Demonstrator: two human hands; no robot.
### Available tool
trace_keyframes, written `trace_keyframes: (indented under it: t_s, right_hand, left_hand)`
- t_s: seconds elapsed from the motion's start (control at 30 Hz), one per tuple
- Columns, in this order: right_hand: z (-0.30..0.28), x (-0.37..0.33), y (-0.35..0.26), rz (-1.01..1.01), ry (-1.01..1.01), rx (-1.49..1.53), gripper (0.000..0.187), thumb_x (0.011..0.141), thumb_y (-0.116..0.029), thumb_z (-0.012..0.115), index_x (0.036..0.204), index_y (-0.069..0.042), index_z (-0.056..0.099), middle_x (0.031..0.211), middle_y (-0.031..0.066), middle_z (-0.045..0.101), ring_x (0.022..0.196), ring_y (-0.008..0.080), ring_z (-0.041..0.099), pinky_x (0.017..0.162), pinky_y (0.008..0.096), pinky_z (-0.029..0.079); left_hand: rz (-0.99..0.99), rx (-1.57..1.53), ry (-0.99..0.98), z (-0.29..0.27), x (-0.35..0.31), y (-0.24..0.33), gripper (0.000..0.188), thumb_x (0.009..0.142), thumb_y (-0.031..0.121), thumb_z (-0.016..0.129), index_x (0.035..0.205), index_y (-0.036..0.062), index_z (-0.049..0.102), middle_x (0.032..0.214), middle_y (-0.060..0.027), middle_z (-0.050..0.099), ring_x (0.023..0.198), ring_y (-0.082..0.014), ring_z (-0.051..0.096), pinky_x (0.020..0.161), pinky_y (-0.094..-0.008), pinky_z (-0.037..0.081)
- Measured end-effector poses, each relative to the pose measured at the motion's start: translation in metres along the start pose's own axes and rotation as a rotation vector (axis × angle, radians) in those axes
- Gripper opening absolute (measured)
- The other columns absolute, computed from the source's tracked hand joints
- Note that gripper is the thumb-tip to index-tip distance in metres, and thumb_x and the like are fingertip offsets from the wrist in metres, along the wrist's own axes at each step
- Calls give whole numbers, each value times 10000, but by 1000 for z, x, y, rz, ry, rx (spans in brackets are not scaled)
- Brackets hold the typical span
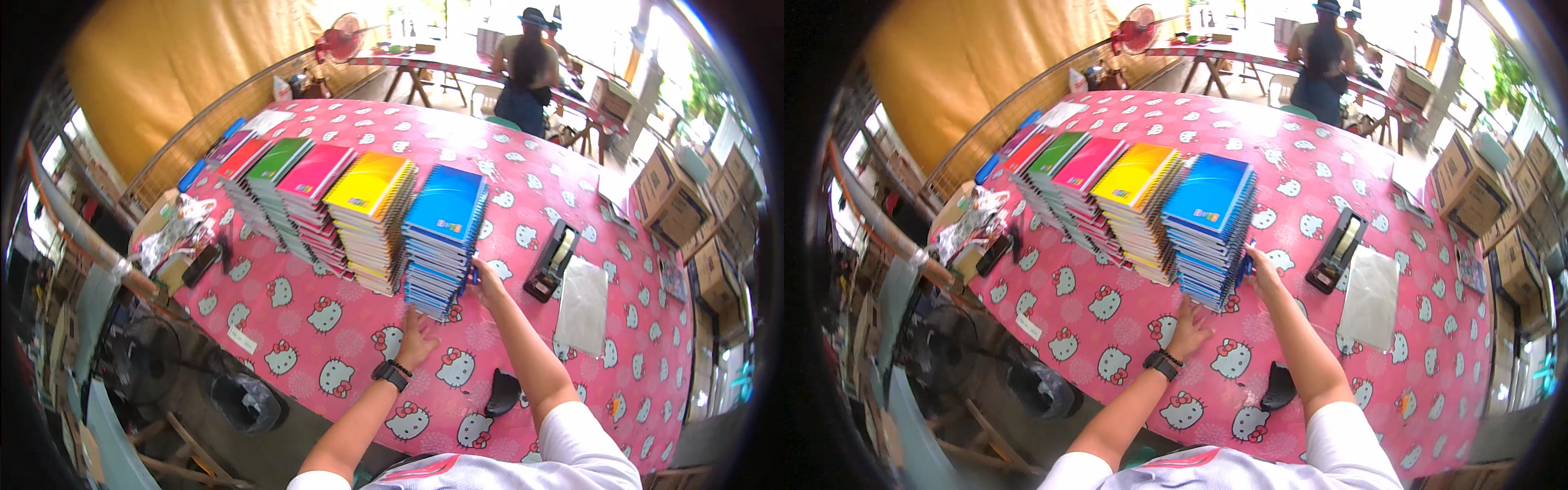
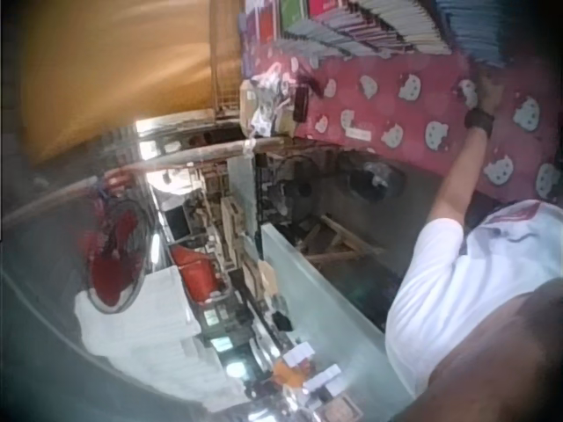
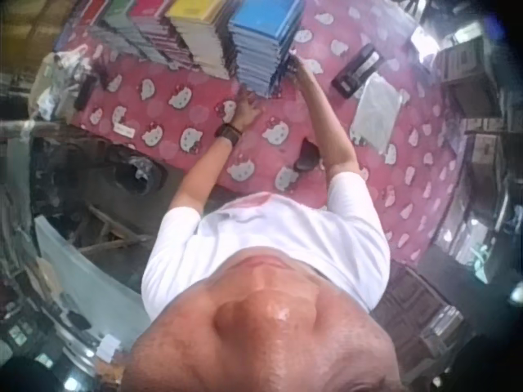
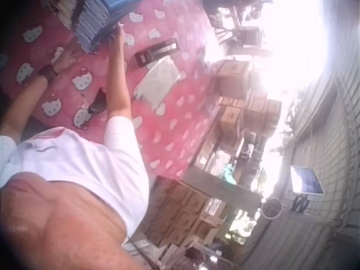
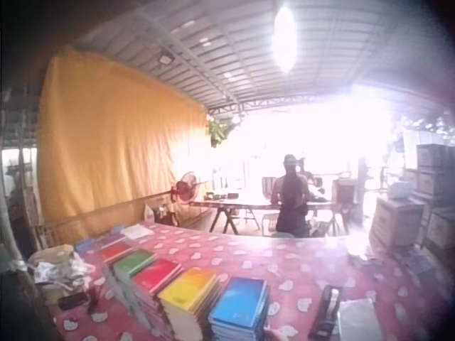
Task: The person stacks spiral-bound notebooks on a table, then places them into clear plastic bags and seals them with a tape dispenser. The person repeats this process for several notebooks of different colors.
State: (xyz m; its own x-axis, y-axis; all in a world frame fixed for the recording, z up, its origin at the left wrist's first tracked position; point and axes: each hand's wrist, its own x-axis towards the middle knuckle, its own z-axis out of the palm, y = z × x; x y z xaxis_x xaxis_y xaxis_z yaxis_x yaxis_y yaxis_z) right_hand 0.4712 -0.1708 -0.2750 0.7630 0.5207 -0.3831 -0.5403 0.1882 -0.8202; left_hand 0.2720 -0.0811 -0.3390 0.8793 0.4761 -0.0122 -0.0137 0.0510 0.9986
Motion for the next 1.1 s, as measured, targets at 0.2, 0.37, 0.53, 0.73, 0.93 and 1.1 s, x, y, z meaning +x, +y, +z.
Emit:
trace_keyframes:
  t_s: [0.2, 0.37, 0.53, 0.73, 0.93, 1.1]
  right_hand:
    - [7, 31, -6, 13, -21, -222, 268, 773, -382, 663, 877, -153, 570, 764, -29, 504, 672, 109, 460, 619, 292, 397]
    - [-24, -44, -39, -313, -18, -647, 435, 784, -374, 671, 974, 8, 590, 750, 61, 571, 645, 129, 519, 572, 301, 430]
    - [-119, -177, -37, -371, 137, -635, 441, 803, -304, 660, 1054, 41, 549, 875, 105, 604, 786, 146, 559, 692, 295, 455]
    - [-120, -248, 63, -370, 438, -1220, 577, 739, -343, 683, 1175, -15, 495, 1120, 204, 520, 1069, 340, 471, 915, 439, 390]
    - [-103, -250, 90, -537, 242, -1188, 637, 785, -249, 618, 1295, 41, 369, 1218, 250, 462, 1136, 375, 426, 977, 439, 335]
    - [-136, -270, 49, -499, 286, -968, 490, 774, -212, 649, 1196, 0, 516, 1101, 190, 579, 1036, 337, 524, 933, 416, 370]
  left_hand:
    - [-33, -59, -27, -12, -4, 4, 969, 676, -18, 695, 1431, 83, 96, 1427, -139, 209, 1297, -292, 299, 996, -414, 373]
    - [-139, 74, -17, -21, -77, 34, 613, 747, 44, 649, 1307, 36, 400, 1306, -111, 426, 1183, -212, 426, 954, -352, 405]
    - [-230, 193, -239, 14, -136, 23, 549, 773, 120, 666, 1264, 23, 440, 1220, -122, 501, 1030, -182, 531, 894, -320, 436]
    - [-148, 158, -226, 123, -118, 18, 694, 826, 294, 651, 1333, -26, 300, 1254, -190, 449, 1120, -230, 471, 880, -322, 440]
    - [-286, 263, -130, 130, -83, -5, 714, 726, 271, 751, 1239, -66, 385, 1088, -173, 557, 964, -218, 566, 809, -315, 475]
    - [-159, 500, -168, 118, -99, 26, 638, 624, 278, 786, 1132, 2, 516, 1002, -151, 609, 915, -224, 596, 797, -338, 483]
